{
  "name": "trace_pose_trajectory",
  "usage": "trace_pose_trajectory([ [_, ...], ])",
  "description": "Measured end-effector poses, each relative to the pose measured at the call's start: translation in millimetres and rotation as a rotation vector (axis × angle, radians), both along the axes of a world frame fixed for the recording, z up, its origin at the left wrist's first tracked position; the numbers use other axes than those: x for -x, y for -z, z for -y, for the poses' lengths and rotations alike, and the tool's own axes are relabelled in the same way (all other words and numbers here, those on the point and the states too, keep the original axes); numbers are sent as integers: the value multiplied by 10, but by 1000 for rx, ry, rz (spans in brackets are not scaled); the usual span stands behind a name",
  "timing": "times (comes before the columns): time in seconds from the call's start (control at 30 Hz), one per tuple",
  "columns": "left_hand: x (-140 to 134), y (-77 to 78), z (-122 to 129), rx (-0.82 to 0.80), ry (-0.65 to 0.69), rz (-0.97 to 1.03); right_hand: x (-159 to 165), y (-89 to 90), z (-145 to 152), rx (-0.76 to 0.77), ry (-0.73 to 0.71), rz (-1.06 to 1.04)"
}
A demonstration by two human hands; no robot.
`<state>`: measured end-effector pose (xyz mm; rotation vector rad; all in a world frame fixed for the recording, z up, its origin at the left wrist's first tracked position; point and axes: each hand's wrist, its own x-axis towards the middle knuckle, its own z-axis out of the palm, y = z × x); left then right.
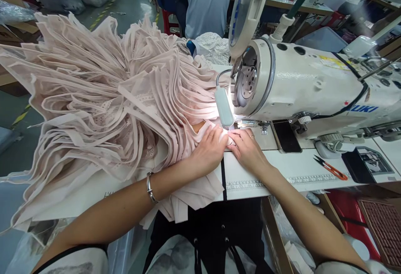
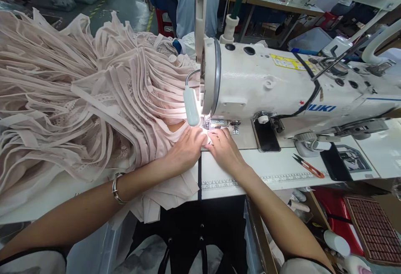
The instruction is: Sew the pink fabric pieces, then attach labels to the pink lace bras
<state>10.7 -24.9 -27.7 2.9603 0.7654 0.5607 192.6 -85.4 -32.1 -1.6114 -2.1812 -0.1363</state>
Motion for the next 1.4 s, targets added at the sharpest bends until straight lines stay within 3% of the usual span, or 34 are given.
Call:
trace_pose_trajectory([
  [0.1,-5,-64,-23,-20,-3,-53,33,-56,-3,10,67,116],
  [0.27,-86,-30,30,-49,102,-53,-42,-70,-34,42,20,190],
  [0.43,-139,42,84,-82,112,-42,-131,-7,-92,90,50,172],
  [0.6,-142,1,67,-133,124,-144,-136,45,-110,87,69,95],
  [1.4,-157,-20,31,-124,70,-148,-201,106,-127,157,112,-24],
])
